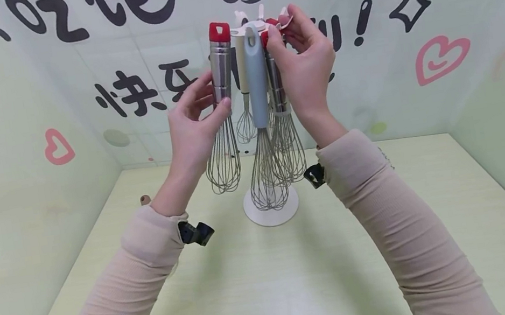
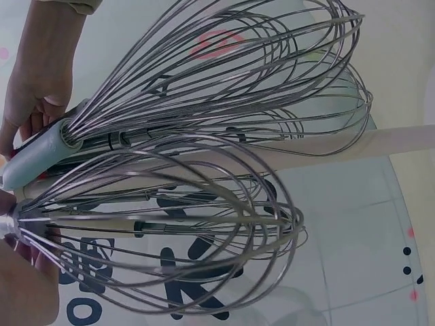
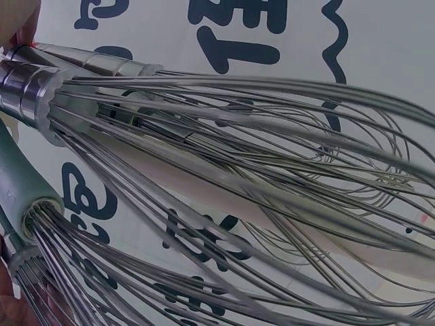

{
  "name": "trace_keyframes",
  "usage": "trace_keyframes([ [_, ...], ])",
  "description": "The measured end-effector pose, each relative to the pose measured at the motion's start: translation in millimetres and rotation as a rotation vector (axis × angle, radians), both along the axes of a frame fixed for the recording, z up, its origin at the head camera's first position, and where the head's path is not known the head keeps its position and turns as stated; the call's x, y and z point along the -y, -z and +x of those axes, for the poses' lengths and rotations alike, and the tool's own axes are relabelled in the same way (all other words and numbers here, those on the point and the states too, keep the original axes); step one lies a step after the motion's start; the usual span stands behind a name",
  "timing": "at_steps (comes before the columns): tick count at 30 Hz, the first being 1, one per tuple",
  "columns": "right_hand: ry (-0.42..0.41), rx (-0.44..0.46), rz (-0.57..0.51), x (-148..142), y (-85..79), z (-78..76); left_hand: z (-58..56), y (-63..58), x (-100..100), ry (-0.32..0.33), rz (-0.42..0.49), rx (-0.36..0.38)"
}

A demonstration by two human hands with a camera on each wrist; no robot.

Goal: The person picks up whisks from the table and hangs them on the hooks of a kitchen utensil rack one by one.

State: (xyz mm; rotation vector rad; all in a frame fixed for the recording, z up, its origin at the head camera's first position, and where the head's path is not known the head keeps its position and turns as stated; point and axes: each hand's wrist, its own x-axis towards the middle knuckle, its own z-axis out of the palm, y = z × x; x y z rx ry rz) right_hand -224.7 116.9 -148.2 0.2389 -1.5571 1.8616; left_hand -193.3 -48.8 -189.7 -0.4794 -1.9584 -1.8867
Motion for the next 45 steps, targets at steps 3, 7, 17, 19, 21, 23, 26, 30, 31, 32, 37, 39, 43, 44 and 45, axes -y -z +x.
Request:
trace_keyframes([
  [3, -0.005, 0.008, -0.01, -1.1, 0.0, -0.4, -0.1, 0.7, -0.2, 0.0, -0.022, -0.004],
  [7, -0.019, 0.011, -0.02, -2.5, 0.3, -0.7, -0.1, 0.8, -0.2, -0.002, -0.037, -0.002],
  [17, -0.035, 0.008, -0.024, -6.4, 0.7, -1.0, -0.5, -1.1, 0.0, 0.005, -0.058, -0.015],
  [19, -0.035, 0.006, -0.024, -6.9, 0.9, -1.1, -0.6, -1.5, 0.0, 0.002, -0.061, -0.021],
  [21, -0.038, 0.004, -0.029, -7.2, 1.1, -1.4, -0.4, -1.8, -0.1, -0.001, -0.063, -0.027],
  [23, -0.037, 0.001, -0.024, -7.4, 1.2, -1.7, -0.4, -2.0, -0.1, -0.003, -0.066, -0.033],
  [26, -0.038, 0.001, -0.018, -7.5, 1.2, -1.9, -0.7, -2.2, 0.3, -0.009, -0.073, -0.031],
  [30, -0.034, 0.006, -0.005, -7.7, 1.1, -1.6, -1.3, -3.1, 0.8, -0.012, -0.085, -0.017],
  [31, -0.033, 0.006, -0.003, -7.8, 1.1, -1.5, -1.7, -3.3, 0.7, -0.01, -0.09, -0.013],
  [32, -0.032, 0.007, -0.001, -7.9, 1.1, -1.4, -1.8, -3.8, 0.5, -0.008, -0.095, -0.007],
  [37, -0.031, 0.007, 0.003, -8.2, 1.2, -1.5, -2.0, -2.6, -1.1, 0.004, -0.124, 0.002],
  [39, -0.031, 0.007, 0.006, -8.2, 1.3, -1.8, -2.4, -1.3, -1.2, 0.006, -0.128, -0.002],
  [43, -0.033, 0.001, 0.006, -8.1, 1.1, -2.5, -3.8, 0.0, -1.0, 0.013, -0.126, -0.008],
  [44, -0.031, 0.001, 0.008, -8.2, 0.9, -2.5, -3.9, 0.2, -1.2, 0.017, -0.124, -0.008],
  [45, -0.03, 0.0, 0.009, -8.2, 0.8, -2.6, -4.1, 0.4, -1.4, 0.022, -0.121, -0.009],
])
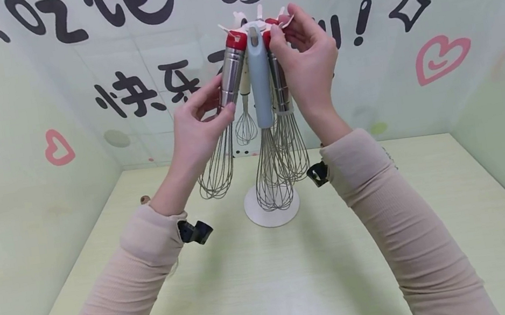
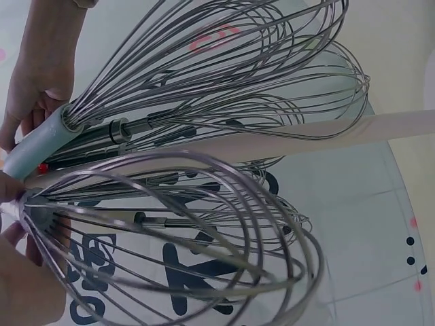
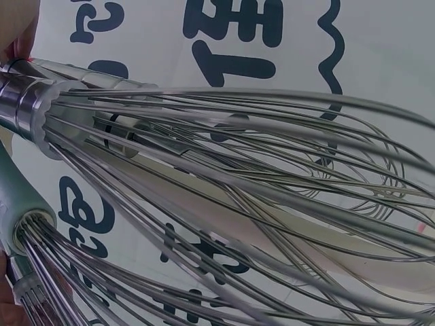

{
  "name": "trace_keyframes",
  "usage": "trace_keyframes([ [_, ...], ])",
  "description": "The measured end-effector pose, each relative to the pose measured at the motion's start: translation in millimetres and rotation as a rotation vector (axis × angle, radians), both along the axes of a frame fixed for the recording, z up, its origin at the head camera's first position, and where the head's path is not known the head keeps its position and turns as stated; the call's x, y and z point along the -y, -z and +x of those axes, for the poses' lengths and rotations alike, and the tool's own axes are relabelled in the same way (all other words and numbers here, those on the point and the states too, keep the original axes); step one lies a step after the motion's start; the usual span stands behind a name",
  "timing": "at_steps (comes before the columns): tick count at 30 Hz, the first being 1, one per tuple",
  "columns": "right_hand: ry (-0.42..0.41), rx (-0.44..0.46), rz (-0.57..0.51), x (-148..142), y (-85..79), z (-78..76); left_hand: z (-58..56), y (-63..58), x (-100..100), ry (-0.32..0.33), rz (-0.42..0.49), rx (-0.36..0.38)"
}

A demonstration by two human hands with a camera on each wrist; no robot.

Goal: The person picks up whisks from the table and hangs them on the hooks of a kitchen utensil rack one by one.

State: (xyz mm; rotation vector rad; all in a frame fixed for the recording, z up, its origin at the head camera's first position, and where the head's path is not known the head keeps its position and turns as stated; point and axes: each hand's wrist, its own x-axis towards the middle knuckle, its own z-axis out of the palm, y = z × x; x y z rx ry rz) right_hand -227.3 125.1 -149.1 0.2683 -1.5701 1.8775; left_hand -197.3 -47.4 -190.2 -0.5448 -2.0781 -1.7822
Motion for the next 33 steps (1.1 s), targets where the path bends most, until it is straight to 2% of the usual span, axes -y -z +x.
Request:
trace_keyframes([
  [8, 0.012, 0.003, 0.009, 0, 0.9, -0.2, -2.5, 3.4, -2, 0.039, 0.046, -0.003],
  [18, 0.012, -0.006, 0.01, 0, 1.2, -0.8, -7.5, 8.5, -3, 0.026, 0.029, 0.017],
  [33, -0.013, -0.019, -0.043, 4, 1.5, 0.0, -8.1, 13.2, -9, 0.062, 0.034, 0.042],
])
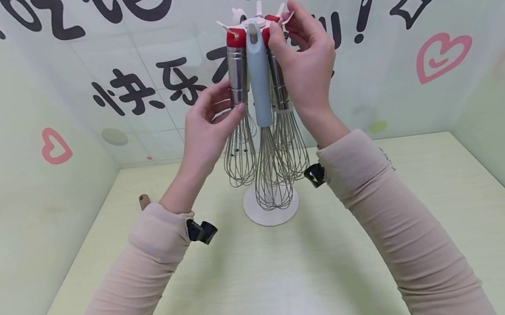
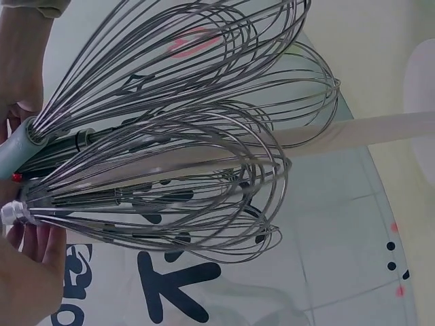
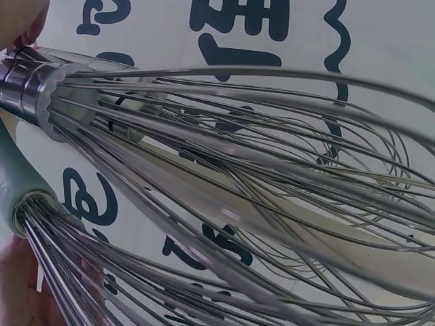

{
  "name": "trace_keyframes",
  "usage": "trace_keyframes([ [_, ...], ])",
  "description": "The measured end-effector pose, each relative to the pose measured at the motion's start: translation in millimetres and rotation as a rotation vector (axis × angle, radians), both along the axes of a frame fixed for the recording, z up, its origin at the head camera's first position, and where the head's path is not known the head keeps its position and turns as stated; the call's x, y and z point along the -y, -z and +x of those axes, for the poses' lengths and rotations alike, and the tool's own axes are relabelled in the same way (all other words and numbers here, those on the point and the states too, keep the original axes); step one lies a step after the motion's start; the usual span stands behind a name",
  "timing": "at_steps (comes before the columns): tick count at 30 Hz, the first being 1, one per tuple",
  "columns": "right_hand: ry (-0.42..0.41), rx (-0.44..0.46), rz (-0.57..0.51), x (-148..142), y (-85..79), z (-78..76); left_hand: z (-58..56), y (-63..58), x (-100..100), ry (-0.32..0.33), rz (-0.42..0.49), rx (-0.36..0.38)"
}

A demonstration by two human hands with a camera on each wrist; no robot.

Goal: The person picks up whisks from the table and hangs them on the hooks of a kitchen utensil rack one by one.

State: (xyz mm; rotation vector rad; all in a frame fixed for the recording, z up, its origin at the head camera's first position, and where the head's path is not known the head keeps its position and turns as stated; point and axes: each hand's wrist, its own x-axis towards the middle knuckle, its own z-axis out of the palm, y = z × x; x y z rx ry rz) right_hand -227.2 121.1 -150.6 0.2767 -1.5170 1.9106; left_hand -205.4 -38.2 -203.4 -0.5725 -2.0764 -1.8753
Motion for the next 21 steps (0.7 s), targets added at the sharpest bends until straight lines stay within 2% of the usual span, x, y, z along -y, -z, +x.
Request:
trace_keyframes([
  [12, -0.025, 0.006, -0.01, 1.0, -0.5, 2.3, -2.1, 6.1, -2.0, -0.005, -0.01, 0.02],
  [21, -0.019, 0.001, -0.006, -1.0, -1.5, 1.9, -0.7, 5.9, 3.3, -0.022, -0.016, 0.022],
])
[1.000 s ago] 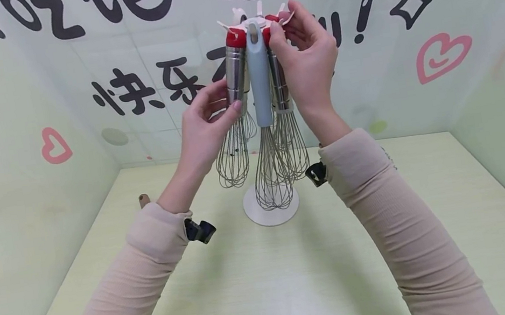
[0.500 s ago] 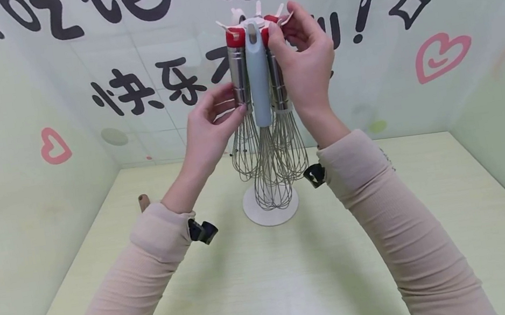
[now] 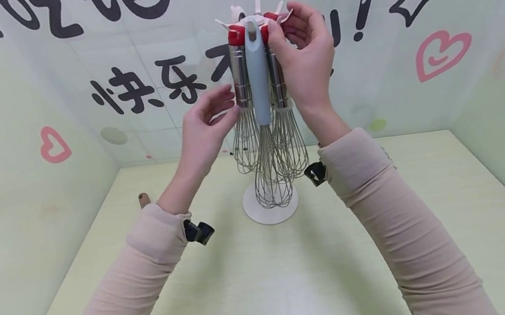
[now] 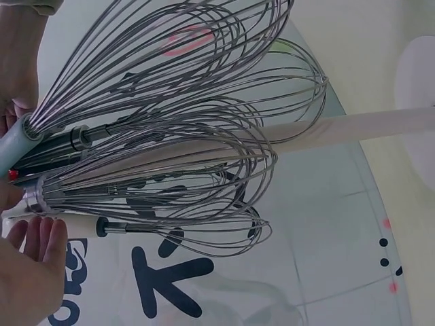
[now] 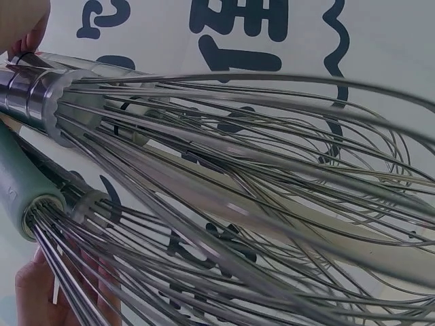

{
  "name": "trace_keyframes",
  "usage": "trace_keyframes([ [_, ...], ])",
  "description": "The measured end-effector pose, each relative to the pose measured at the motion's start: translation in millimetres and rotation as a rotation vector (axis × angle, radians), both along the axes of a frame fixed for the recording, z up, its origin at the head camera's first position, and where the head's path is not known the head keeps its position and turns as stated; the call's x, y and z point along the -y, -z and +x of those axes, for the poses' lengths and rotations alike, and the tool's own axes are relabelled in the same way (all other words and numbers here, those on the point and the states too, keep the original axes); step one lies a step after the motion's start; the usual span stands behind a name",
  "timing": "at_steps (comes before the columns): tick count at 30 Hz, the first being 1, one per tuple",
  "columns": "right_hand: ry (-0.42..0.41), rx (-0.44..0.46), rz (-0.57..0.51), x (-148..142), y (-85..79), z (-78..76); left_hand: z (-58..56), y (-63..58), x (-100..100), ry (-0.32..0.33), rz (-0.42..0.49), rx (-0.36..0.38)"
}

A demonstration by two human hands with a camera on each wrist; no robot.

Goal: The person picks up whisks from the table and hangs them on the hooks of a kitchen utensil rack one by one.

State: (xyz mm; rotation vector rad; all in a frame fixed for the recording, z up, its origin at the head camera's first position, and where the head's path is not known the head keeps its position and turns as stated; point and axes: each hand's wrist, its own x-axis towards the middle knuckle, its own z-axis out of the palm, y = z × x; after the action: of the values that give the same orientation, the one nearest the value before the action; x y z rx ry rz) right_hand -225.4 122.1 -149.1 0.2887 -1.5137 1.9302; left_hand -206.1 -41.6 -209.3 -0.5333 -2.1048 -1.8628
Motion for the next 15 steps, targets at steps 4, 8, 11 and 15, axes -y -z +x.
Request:
trace_keyframes([
  [4, 0.002, 0.011, 0.005, 0, -1.1, 1.1, 0.7, -0.7, 5, -0.021, -0.019, -0.004],
  [8, 0.006, 0.017, 0.004, 0, -0.7, 1.2, -0.9, 0.7, 11, -0.039, -0.041, 0.001],
  [11, 0.008, 0.02, 0.0, 0, -0.8, 1.1, -3.4, 3.6, 17, -0.066, -0.05, 0.002],
  [15, 0.003, 0.018, -0.002, 1, -1.0, 1.5, -6.8, 8.8, 27, -0.113, -0.04, 0.011],
])
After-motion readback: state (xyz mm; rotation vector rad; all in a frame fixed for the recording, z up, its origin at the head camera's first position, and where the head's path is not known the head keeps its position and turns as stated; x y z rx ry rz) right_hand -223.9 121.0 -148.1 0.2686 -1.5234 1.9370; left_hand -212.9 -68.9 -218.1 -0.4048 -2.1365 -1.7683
